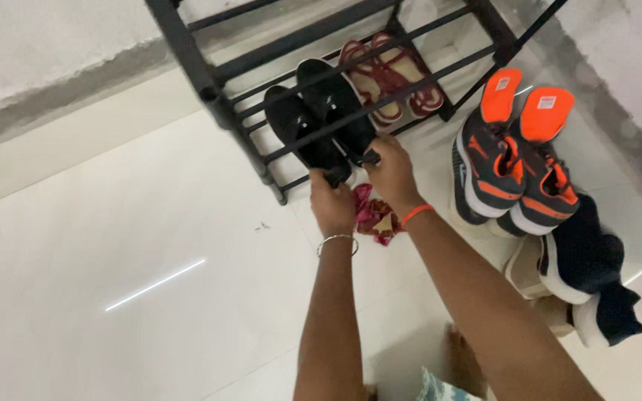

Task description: The person removes several pairs of shoes from a black metal shoe rack and places them on the floor. Then, using a pink cloth, the person wipes the metal bars of the empty shoe rack.

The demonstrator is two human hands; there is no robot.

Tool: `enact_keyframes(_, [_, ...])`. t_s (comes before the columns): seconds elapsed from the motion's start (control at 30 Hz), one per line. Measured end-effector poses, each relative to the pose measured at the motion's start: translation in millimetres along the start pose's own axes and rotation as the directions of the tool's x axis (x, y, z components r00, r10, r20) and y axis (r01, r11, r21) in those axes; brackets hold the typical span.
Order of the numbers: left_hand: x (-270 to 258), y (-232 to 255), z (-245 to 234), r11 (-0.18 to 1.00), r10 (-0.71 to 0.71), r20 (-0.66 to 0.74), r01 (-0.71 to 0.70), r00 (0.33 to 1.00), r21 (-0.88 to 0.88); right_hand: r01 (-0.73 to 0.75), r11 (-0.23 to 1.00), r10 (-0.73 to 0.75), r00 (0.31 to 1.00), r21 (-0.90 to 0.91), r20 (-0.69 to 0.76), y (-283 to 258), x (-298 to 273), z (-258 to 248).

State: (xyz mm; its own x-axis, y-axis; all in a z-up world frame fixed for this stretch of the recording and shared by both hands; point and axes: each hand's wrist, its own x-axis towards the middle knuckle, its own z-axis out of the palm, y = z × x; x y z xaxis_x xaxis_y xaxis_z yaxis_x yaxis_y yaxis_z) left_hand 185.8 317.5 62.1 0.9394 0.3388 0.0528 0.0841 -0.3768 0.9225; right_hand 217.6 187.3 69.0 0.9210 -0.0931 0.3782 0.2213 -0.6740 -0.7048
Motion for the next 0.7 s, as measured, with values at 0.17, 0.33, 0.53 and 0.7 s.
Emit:
enact_keyframes(0.17, [-9.5, 24.8, -13.3, 0.998, -0.067, 0.160, 0.065, 0.985, 0.018, 0.025, 0.994, -0.022, 0.999, -0.111, 0.033, -12.4, -10.8, -36.3])
enact_keyframes(0.33, [-26.6, 44.9, 0.6, 1.000, -0.024, 0.275, 0.023, 0.961, 0.005, -0.062, 0.975, 0.064, 0.998, -0.212, 0.004, -4.3, -26.1, -80.0])
enact_keyframes(0.53, [-62.6, 72.6, 38.5, 1.000, 0.011, 0.374, -0.004, 0.927, -0.018, -0.181, 0.942, 0.177, 0.983, -0.283, -0.037, 15.0, -53.2, -138.2])
enact_keyframes(0.7, [-98.7, 108.7, 70.7, 0.998, -0.036, 0.497, 0.054, 0.867, -0.022, -0.244, 0.911, 0.229, 0.970, -0.333, -0.085, 19.4, -81.5, -203.9])
